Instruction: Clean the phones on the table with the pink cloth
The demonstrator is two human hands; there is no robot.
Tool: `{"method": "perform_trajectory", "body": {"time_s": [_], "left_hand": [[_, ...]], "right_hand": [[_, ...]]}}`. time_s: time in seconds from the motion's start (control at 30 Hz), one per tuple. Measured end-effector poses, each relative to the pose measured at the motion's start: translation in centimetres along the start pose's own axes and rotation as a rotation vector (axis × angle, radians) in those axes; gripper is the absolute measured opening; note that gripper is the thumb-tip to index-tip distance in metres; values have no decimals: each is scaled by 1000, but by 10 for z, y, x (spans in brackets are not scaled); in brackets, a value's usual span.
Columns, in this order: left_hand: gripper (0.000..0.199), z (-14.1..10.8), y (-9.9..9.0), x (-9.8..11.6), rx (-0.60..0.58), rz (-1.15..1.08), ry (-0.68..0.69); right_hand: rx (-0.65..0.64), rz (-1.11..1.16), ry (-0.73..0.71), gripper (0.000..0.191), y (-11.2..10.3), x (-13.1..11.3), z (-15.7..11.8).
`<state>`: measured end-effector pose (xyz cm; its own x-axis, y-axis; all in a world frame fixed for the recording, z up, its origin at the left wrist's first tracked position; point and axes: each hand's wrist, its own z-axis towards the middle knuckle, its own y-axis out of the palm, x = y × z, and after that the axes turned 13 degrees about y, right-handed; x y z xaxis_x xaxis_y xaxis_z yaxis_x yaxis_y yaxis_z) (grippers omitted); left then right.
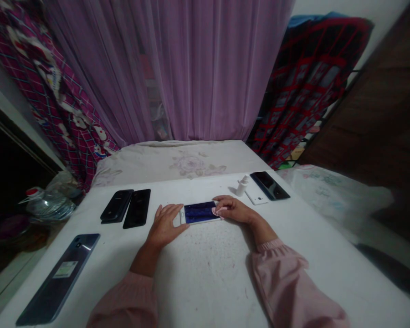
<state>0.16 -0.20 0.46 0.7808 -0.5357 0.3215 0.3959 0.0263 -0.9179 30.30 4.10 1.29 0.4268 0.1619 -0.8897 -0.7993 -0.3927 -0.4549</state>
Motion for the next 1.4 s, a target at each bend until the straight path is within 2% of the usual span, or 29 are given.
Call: {"method": "perform_trajectory", "body": {"time_s": [0.1,0.3,0.43,0.5,0.7,0.77,0.83,1.03,1.13,1.2,1.4], "left_hand": [[61,0,-1,1,-13,7,-6],[60,0,-1,3,-19,18,-1],[60,1,-2,4,-27,23,1],[60,1,-2,3,-27,23,-1],[61,0,-2,1,-18,13,0],[61,0,-1,1,-12,10,1],[61,0,0,1,-9,10,2],[60,0,0,3,-3,11,1],[61,0,0,3,-15,11,-2],[62,0,0,2,-11,11,0],[62,0,1,0,-15,11,1]], "right_hand": [[-35,-14,-6,22,-1,1,-1],[275,-57,31,23,17,7,9],[361,-135,69,22,21,8,13],[300,-86,40,22,18,8,12],[-45,53,5,21,-2,-1,0],[-93,50,14,22,-4,-3,-2],[-48,47,16,23,-1,-2,-1],[294,-36,72,22,18,9,10],[368,-109,80,20,21,9,12],[327,-79,72,21,18,8,11],[-13,134,34,20,-2,0,-1]]}}
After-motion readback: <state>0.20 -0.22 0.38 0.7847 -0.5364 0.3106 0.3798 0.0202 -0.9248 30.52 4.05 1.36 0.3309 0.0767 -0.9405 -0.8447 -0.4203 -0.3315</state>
